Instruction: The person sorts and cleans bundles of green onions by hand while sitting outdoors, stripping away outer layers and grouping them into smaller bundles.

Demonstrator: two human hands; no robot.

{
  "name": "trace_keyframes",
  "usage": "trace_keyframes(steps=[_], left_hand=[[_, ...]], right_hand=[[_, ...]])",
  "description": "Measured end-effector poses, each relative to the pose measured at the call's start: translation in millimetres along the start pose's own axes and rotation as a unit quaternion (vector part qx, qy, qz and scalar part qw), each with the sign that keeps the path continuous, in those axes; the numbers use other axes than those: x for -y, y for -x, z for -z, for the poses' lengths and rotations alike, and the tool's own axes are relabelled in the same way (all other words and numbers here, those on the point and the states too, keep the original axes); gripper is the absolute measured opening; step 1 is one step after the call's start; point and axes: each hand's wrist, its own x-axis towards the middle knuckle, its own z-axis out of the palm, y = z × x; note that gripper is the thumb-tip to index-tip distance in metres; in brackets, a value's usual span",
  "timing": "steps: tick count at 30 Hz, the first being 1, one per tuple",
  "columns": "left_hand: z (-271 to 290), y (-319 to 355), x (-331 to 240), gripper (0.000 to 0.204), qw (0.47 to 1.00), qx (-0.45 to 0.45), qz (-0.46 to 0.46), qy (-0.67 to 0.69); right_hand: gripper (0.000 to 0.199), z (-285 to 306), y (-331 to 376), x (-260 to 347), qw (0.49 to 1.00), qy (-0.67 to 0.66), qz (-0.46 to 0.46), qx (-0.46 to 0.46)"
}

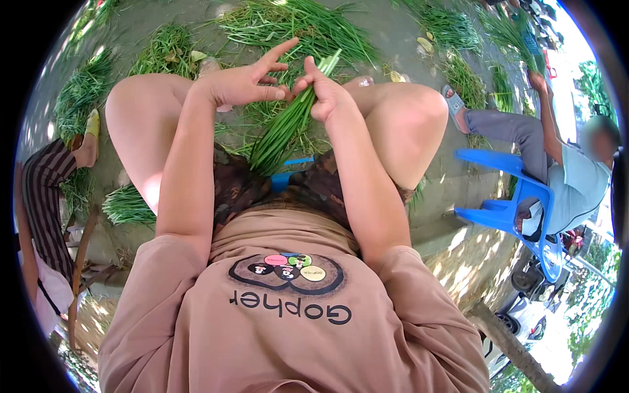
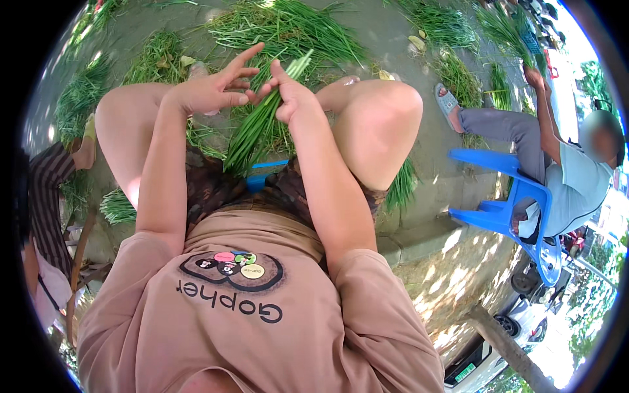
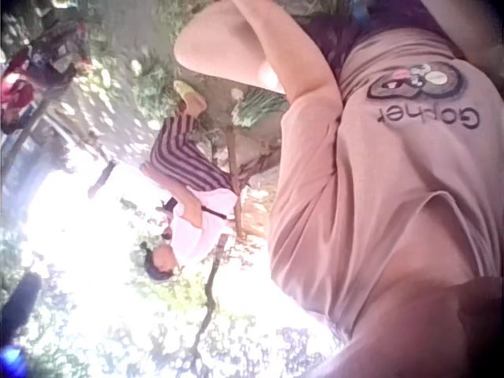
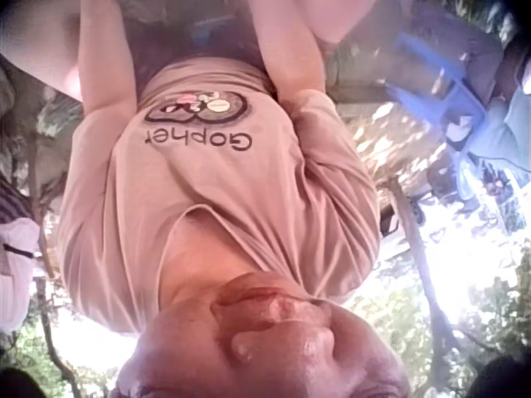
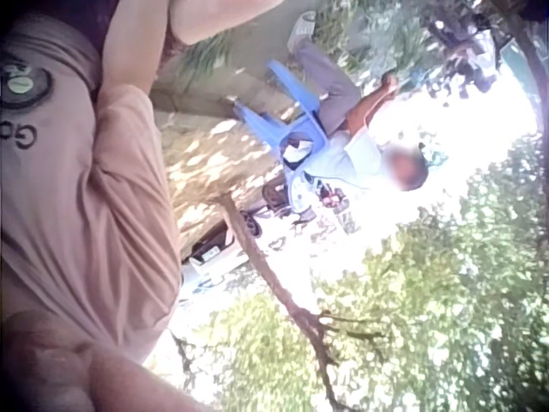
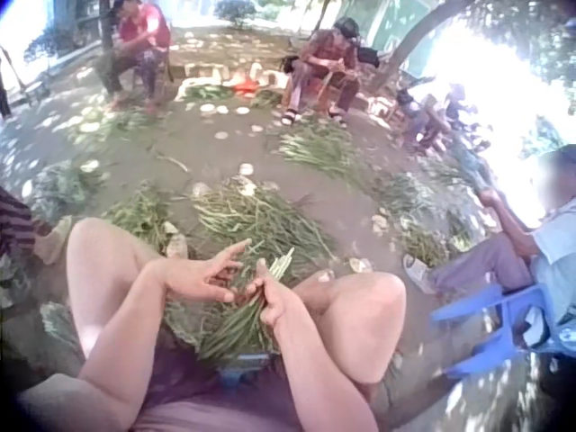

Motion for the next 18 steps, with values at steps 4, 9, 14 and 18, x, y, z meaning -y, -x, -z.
trace_keyframes(steps=[4, 9, 14, 18], left_hand=[[-13, -13, -2, 0.098, 0.996, 0.051, -0.063, -0.030], [-25, -29, 15, 0.093, 0.985, -0.003, -0.090, -0.145], [-23, -35, 2, 0.076, 0.983, -0.009, -0.115, -0.140], [-26, -35, 4, 0.061, 0.954, -0.084, -0.148, -0.247]], right_hand=[[0.043, -3, -4, -4, 0.999, 0.041, 0.002, -0.025], [0.051, -9, 0, -10, 0.988, 0.119, 0.049, -0.081], [0.061, 5, -17, -7, 0.991, 0.135, 0.007, -0.011], [0.075, 11, -23, -10, 0.994, 0.101, 0.025, 0.028]])
